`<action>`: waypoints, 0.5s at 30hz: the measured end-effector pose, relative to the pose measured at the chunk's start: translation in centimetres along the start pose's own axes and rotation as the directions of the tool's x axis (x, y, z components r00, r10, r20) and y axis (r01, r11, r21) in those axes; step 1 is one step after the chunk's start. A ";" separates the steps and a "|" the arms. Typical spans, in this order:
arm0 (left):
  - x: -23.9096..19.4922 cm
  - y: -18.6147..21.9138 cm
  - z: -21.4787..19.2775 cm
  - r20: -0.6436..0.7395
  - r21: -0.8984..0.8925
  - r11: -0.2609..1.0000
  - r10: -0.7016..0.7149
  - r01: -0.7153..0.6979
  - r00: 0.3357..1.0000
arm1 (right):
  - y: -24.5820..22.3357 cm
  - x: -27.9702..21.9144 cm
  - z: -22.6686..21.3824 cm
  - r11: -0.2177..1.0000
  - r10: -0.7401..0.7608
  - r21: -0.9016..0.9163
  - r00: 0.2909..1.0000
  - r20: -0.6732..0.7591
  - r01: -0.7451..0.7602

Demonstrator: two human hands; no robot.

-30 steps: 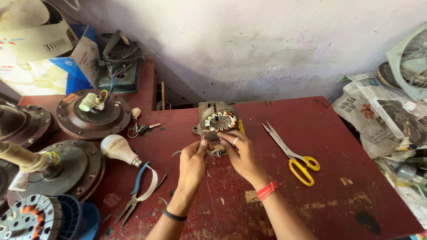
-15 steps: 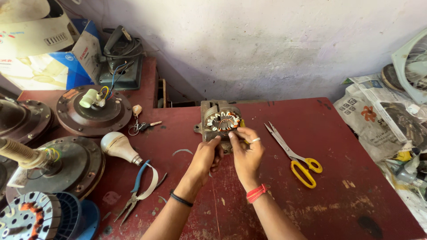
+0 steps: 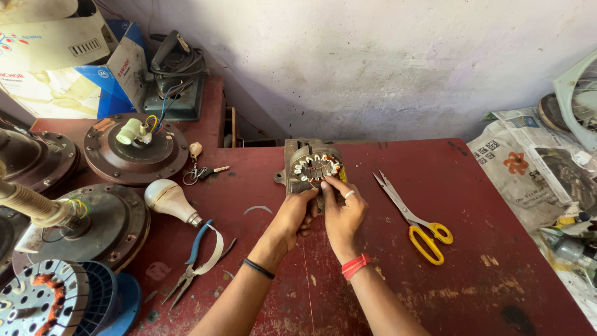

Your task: The person works on a motor armature clamped in a bench vise, using a screwdriver to adjust or remove components within the winding slots. They repeatedly insert and remove a thin copper wire, manipulating it with both hands while occasionally using the screwdriver to press or align parts inside the armature.

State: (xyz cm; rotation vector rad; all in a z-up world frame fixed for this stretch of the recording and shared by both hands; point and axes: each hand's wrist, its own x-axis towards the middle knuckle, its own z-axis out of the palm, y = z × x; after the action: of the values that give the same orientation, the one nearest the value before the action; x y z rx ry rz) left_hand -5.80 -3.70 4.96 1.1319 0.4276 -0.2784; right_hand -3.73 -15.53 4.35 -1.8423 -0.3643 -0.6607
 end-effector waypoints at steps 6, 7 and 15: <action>-0.3 0.8 -0.5 0.044 0.240 0.967 0.072 -0.080 0.996 | 0.0 0.3 0.0 0.980 -0.157 -0.120 0.987 0.020 0.158; -0.6 1.1 -1.1 0.063 0.304 0.947 0.088 -0.103 0.994 | 0.0 0.4 0.0 0.977 -0.175 -0.121 0.984 0.034 0.178; 0.1 4.7 -7.5 -0.036 0.410 0.732 0.609 -0.544 0.792 | -1.0 0.4 -0.1 0.993 -0.020 -0.120 0.999 0.042 0.025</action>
State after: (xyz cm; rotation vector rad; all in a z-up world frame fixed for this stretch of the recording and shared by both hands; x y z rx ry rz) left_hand -5.12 5.05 6.02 1.6236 0.1437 0.3108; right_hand -4.00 -15.27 5.33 -1.9710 -0.3800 -0.6736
